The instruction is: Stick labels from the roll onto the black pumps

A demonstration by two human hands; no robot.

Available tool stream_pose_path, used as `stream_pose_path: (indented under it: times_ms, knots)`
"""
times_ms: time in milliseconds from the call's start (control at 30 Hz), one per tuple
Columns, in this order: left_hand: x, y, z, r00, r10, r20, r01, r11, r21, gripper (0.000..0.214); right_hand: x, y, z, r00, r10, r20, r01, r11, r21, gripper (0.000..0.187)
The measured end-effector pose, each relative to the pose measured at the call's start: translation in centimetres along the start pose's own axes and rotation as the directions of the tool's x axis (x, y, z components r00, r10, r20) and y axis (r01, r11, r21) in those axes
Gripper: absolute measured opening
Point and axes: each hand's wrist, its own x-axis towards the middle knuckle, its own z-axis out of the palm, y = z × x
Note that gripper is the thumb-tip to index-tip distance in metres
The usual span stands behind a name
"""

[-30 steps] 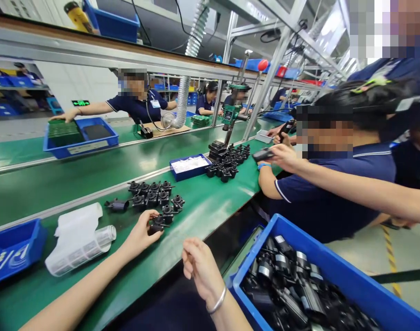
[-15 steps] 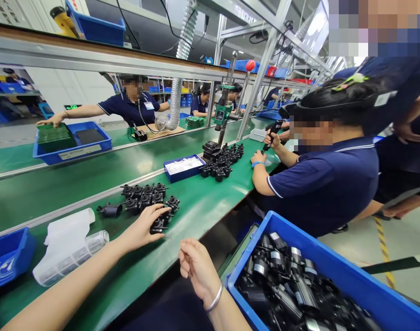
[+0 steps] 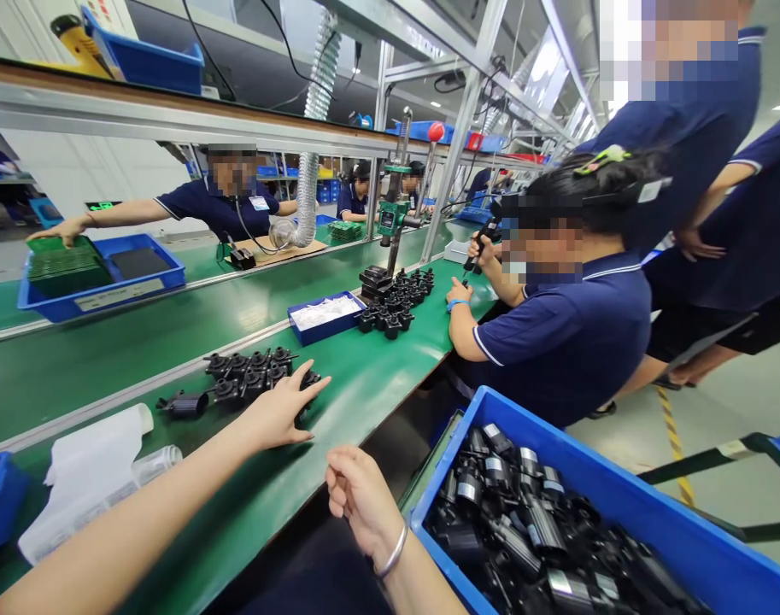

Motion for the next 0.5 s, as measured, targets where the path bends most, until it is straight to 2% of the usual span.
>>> stream_pose_path:
  times_ms: [100,300,500]
  knots:
    - [0.5,0.2,0.0,1.0,-0.004,-0.017,0.004,1.0,0.023,0.093,-0.2,0.0,-0.4,1.0,-0.004,-0.026,0.004,1.0,0.004,0.02]
    - [0.5,-0.2,0.5,0.998,0.039,-0.058,-0.036,0.998,0.059,0.054,-0.6,0.1,-1.3,0.998,-0.027,-0.06,0.028,1.0,0.009,0.018]
    - [0.9,-0.3,1.1,1.0,-0.014,0.025,0.012,0.995,0.098,0.043,-1.0,0.2,-1.8,0.997,-0.043,-0.071,0.043,0.999,-0.002,0.013]
